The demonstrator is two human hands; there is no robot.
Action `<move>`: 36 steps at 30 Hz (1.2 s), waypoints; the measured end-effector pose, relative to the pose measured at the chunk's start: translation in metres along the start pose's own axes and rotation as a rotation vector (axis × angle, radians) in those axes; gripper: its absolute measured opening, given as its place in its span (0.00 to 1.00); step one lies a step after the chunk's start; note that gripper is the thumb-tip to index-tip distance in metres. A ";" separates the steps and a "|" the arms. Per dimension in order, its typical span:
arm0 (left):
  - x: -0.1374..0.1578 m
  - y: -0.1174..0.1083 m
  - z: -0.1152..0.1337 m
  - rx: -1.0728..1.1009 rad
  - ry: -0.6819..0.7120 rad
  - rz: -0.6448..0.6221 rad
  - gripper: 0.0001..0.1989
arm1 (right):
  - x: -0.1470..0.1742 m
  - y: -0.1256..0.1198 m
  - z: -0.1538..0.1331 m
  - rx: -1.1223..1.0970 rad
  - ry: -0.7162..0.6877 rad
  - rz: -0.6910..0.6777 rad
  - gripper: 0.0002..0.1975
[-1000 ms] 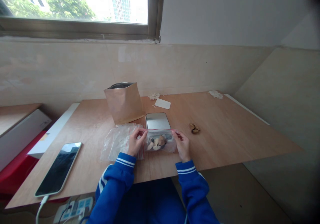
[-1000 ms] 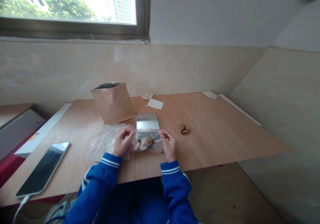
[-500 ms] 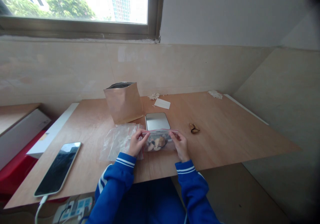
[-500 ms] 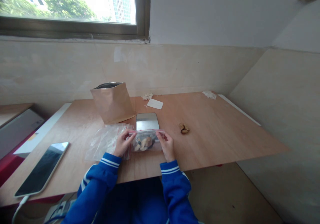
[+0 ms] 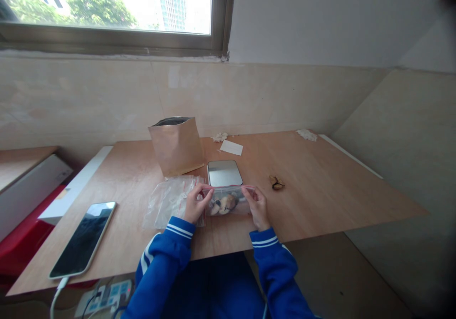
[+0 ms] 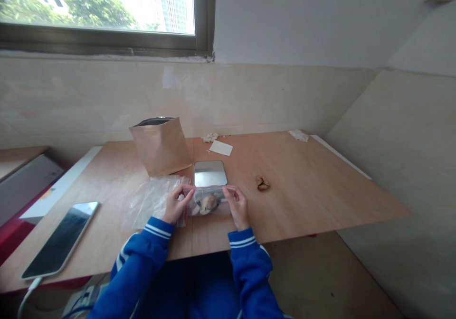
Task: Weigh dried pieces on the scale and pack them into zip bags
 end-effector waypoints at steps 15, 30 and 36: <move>0.000 0.006 0.002 0.044 0.012 -0.021 0.11 | 0.002 0.008 -0.004 -0.052 0.049 -0.063 0.15; 0.000 0.008 0.005 0.084 -0.057 0.019 0.11 | 0.000 0.008 0.005 0.003 -0.011 -0.058 0.14; 0.001 0.014 0.001 0.163 -0.099 -0.041 0.12 | 0.003 0.015 0.008 -0.034 0.065 -0.136 0.15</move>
Point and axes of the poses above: each hand's wrist, its own x-axis away from the middle knuckle, its own y-axis out of the palm, z = x × y, the point moved 4 cm from there along -x, towards the middle knuckle
